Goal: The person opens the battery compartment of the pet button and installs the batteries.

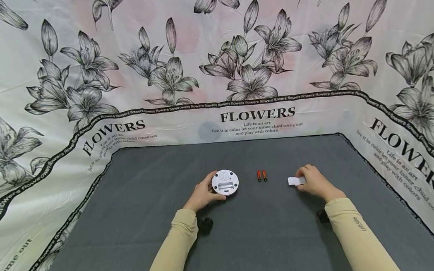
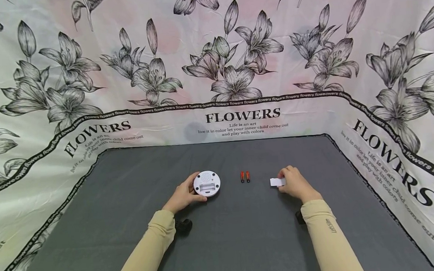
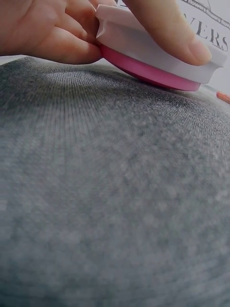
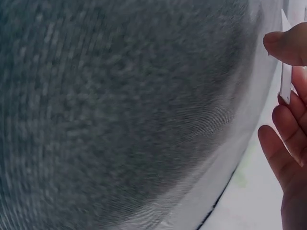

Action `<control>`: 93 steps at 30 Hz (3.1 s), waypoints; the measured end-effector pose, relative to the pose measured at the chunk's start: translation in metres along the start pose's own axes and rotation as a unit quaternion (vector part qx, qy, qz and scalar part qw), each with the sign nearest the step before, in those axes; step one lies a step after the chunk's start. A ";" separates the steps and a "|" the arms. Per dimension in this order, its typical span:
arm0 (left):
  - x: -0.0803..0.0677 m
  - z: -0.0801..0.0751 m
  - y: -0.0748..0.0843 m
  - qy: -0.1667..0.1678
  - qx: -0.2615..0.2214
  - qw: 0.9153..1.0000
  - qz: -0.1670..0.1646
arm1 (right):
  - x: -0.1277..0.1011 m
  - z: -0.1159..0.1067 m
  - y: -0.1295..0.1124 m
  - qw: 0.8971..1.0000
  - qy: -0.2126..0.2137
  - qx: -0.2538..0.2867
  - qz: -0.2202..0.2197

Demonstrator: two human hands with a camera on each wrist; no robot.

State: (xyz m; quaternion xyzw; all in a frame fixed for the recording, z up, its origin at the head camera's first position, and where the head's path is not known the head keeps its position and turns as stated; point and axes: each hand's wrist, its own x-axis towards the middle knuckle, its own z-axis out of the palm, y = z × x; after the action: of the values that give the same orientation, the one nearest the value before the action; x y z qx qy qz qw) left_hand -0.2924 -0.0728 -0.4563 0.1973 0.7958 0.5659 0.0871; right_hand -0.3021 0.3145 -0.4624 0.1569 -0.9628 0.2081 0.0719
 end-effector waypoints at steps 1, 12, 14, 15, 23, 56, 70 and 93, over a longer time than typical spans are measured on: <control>0.000 0.000 0.000 0.000 0.001 1.000 -0.001 | 0.000 0.001 0.002 1.000 -0.001 0.005 0.003; 0.013 0.000 -0.035 0.010 -0.002 1.000 -0.008 | 0.001 0.002 0.011 0.997 -0.019 0.065 0.035; 0.014 0.000 -0.037 0.011 0.002 1.000 -0.008 | 0.002 0.001 0.012 0.996 -0.028 0.071 0.042; 0.015 0.000 -0.038 0.011 0.002 1.000 -0.007 | 0.002 0.001 0.012 0.996 -0.033 0.072 0.045; 0.015 0.000 -0.037 0.008 0.006 1.000 0.000 | 0.000 -0.004 0.009 0.994 -0.062 0.072 0.054; 0.012 0.002 -0.033 -0.006 -0.007 1.000 0.011 | 0.025 0.038 -0.063 0.965 0.033 0.234 0.114; 0.014 0.001 -0.038 -0.006 -0.017 1.000 0.018 | 0.031 0.058 -0.070 0.963 0.049 0.220 0.147; 0.002 -0.003 -0.014 -0.031 -0.049 0.998 0.029 | 0.041 0.066 -0.073 0.969 0.057 0.173 0.167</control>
State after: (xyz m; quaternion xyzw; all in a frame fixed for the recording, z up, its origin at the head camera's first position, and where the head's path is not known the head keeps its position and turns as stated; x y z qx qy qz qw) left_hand -0.2980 -0.0786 -0.4684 0.2335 0.7581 0.5999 0.1043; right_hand -0.3209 0.2125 -0.4863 -0.0082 -0.9189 0.3894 0.0631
